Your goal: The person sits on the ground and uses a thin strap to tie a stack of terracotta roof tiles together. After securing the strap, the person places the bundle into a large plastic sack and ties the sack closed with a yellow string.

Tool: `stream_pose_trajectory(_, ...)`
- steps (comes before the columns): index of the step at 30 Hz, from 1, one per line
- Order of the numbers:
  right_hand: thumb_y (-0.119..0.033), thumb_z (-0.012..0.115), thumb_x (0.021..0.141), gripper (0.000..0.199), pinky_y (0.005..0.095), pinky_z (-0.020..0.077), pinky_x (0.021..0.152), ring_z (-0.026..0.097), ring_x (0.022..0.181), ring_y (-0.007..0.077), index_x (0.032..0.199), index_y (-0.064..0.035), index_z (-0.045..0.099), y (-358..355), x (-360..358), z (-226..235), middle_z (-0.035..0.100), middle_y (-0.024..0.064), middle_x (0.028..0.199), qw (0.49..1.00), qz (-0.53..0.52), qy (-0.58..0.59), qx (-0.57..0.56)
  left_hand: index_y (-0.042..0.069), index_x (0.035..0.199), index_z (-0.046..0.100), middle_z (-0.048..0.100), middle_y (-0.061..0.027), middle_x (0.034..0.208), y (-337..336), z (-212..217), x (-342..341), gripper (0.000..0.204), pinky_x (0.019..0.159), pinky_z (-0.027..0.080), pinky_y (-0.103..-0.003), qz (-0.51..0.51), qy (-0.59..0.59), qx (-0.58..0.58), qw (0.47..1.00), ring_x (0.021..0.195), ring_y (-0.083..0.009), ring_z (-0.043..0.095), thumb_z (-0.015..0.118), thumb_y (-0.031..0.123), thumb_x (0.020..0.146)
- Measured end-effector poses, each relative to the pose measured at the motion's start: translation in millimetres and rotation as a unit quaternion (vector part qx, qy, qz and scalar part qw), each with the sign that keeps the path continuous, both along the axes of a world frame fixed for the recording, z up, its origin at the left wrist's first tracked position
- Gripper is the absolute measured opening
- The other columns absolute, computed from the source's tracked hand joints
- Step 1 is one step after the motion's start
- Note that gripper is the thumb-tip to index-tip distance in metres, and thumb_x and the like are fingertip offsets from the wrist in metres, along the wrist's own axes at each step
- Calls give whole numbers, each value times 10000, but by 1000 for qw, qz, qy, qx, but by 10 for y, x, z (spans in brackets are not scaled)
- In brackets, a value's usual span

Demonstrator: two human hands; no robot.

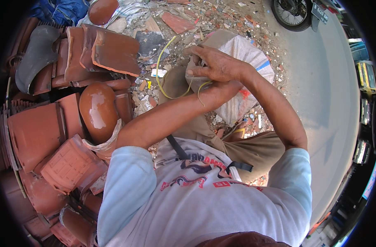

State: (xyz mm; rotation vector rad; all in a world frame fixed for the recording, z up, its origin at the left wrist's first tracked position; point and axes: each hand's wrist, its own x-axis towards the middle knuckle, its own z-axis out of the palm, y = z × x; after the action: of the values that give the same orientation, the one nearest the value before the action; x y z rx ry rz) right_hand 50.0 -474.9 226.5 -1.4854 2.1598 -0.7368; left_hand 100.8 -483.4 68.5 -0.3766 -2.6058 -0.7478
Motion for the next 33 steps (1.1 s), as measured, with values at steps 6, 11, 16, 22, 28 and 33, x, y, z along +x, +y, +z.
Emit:
stream_pose_trajectory(6,-115,739,833,359,504,515,899,629,1063,447,1161,-28,620,116,-109,-249,593,227,1124,998,40,47,26,52,1348,588,649,-120,1237,-83,336,105,350,1034,490,-402,-100,-104,20,989,1197,-241,626,530,109,1007)
stream_pose_trajectory(11,-107,637,890,404,523,506,943,640,1075,481,1259,26,542,-8,-97,-33,675,282,1086,989,-54,-121,72,39,1351,585,644,-136,1239,-124,516,31,360,1003,509,-410,-80,-128,-47,987,1166,-258,641,506,97,1005)
stream_pose_trajectory(16,-226,767,878,490,438,533,931,700,1034,357,1276,20,621,145,-294,-177,728,200,1098,987,79,-132,44,27,1355,581,639,-153,1242,-110,609,30,371,971,527,-419,-82,-161,-82,980,1135,-274,655,483,84,1002)
stream_pose_trajectory(22,-307,834,865,339,375,528,815,695,896,229,980,-3,739,363,-460,-111,737,87,902,952,149,-252,84,11,1359,576,632,-173,1245,-164,694,181,384,933,549,-429,-106,-219,-76,967,1097,-295,672,455,70,999)
stream_pose_trajectory(28,-434,583,1060,462,401,491,739,625,800,208,898,-5,633,174,-365,-221,645,90,779,911,-58,-406,-52,-14,1239,658,679,-208,1169,-105,495,-26,364,907,560,-461,-85,-111,-189,972,1089,-326,694,553,56,897)
stream_pose_trajectory(33,-518,444,1088,596,421,433,716,486,744,196,843,17,539,77,-819,-656,528,92,746,941,-227,-121,-221,5,997,710,665,-145,933,-16,879,-22,219,705,595,-413,-120,-96,-338,928,931,-301,698,663,101,807)
